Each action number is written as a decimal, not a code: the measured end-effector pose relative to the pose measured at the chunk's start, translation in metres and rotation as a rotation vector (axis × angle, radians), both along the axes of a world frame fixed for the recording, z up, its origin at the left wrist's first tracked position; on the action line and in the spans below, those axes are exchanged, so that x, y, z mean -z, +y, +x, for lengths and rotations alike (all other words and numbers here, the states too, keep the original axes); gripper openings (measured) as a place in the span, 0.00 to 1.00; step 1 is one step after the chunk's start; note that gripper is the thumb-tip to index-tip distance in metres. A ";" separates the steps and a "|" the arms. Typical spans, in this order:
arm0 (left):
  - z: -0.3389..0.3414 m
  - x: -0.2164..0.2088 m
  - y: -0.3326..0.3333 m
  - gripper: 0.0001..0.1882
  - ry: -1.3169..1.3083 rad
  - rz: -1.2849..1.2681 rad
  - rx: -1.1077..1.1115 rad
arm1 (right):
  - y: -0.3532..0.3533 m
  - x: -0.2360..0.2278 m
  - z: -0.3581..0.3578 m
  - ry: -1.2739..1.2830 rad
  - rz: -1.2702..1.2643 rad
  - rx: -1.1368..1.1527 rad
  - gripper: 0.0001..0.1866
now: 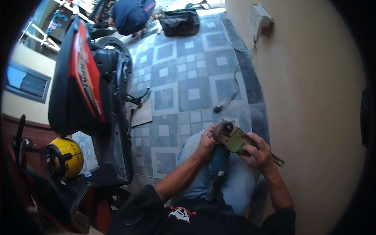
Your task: The person holds an angle grinder between their legs and uses a pipe wrench to loosen the arbor nut and remove the inner flange from the tool's spindle.
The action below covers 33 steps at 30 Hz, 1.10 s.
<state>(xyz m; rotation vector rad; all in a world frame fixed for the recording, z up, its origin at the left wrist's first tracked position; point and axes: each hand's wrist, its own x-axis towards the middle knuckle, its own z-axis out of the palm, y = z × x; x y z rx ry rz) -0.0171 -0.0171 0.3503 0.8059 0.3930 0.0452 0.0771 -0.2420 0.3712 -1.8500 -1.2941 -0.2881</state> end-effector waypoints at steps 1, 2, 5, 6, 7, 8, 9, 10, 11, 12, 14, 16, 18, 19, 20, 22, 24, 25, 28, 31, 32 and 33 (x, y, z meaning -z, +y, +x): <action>-0.002 0.018 0.005 0.33 -0.037 -0.014 -0.030 | 0.007 0.008 0.000 -0.010 -0.005 -0.002 0.28; -0.012 0.036 0.012 0.35 -0.022 -0.030 -0.043 | 0.012 0.009 -0.003 0.021 -0.057 -0.032 0.27; -0.004 0.037 0.004 0.40 0.044 0.004 0.023 | 0.003 0.012 -0.001 0.013 -0.067 -0.026 0.28; -0.002 0.037 -0.001 0.41 0.027 0.002 0.009 | -0.005 0.011 -0.001 0.017 -0.079 -0.002 0.28; 0.000 0.035 -0.006 0.42 0.010 0.002 -0.011 | -0.011 0.010 -0.002 0.020 -0.072 0.001 0.28; 0.000 0.033 -0.010 0.42 0.041 0.005 -0.012 | -0.014 0.009 -0.003 0.023 -0.064 -0.001 0.28; 0.000 0.035 -0.010 0.42 0.045 0.002 -0.001 | -0.015 0.008 -0.004 0.029 -0.067 0.010 0.28; -0.001 0.038 -0.009 0.42 0.027 0.008 0.003 | -0.014 0.007 -0.006 0.019 -0.066 0.011 0.28; -0.002 0.040 -0.009 0.42 0.007 0.013 0.004 | -0.013 0.005 -0.007 0.009 -0.066 0.010 0.27; -0.002 0.039 -0.009 0.42 0.013 0.013 0.009 | -0.012 0.003 -0.009 0.015 -0.066 0.015 0.27; -0.003 0.036 -0.008 0.41 0.030 0.036 -0.025 | -0.011 0.000 -0.013 0.053 -0.092 0.025 0.27; -0.004 0.036 -0.007 0.41 0.043 0.036 -0.031 | -0.006 -0.002 -0.017 0.051 -0.085 0.058 0.25; -0.006 0.042 -0.004 0.40 0.058 0.035 -0.041 | -0.001 -0.005 -0.020 0.050 -0.079 0.087 0.24; -0.008 0.050 0.000 0.39 0.063 0.010 -0.037 | 0.001 -0.009 -0.021 0.061 -0.099 0.094 0.23; -0.011 0.055 0.002 0.39 0.067 -0.014 -0.034 | 0.003 -0.012 -0.022 0.072 -0.119 0.100 0.23; -0.009 0.054 0.001 0.38 0.069 -0.008 -0.028 | 0.004 -0.016 -0.022 0.075 -0.124 0.105 0.23; -0.006 0.051 0.000 0.37 0.069 -0.001 -0.026 | 0.004 -0.018 -0.023 0.077 -0.127 0.106 0.23; -0.005 0.049 0.000 0.38 0.046 -0.003 -0.012 | 0.005 -0.019 -0.025 0.075 -0.144 0.120 0.23; -0.004 0.043 -0.002 0.38 0.035 -0.002 -0.020 | 0.005 -0.017 -0.027 0.077 -0.155 0.133 0.23; -0.007 0.049 -0.002 0.38 0.047 -0.057 -0.052 | 0.008 -0.015 -0.026 0.127 -0.113 0.120 0.23; -0.008 0.053 -0.001 0.38 0.048 -0.118 -0.059 | 0.010 -0.015 -0.026 0.173 -0.081 0.111 0.23; -0.008 0.055 -0.001 0.38 0.046 -0.118 -0.058 | 0.010 -0.015 -0.026 0.171 -0.081 0.112 0.23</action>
